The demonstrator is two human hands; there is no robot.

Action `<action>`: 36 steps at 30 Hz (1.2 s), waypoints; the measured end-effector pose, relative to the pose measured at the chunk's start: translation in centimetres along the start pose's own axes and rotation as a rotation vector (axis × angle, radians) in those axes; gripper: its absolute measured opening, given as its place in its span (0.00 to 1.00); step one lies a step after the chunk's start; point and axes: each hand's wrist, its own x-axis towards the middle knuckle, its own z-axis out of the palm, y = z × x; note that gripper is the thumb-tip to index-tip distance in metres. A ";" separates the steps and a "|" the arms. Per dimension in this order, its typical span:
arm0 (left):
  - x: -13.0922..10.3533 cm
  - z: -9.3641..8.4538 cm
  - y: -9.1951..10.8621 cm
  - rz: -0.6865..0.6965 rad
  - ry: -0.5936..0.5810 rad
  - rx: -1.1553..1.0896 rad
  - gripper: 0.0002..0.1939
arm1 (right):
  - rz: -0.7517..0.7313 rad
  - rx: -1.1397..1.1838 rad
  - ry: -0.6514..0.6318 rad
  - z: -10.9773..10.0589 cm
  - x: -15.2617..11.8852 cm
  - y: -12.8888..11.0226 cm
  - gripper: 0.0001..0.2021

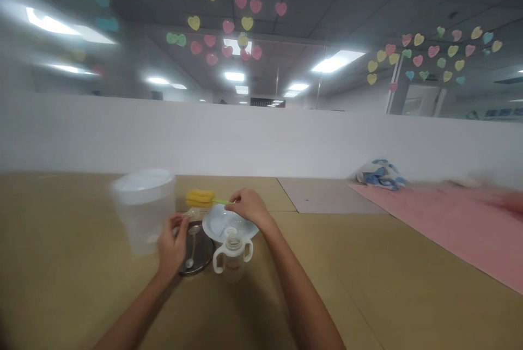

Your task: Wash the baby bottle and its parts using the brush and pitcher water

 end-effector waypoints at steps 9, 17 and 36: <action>0.7 -0.4 -1.4 0.132 0.019 0.268 0.12 | 0.100 -0.266 0.219 0.5 -0.1 -0.5 0.10; 0.4 -0.5 -1.7 0.175 -0.372 0.875 0.11 | 0.118 -0.292 0.169 1.6 1.0 1.2 0.10; 0.1 0.0 -2.3 0.365 -0.245 0.566 0.11 | 0.191 -0.198 0.039 8.2 3.1 7.1 0.18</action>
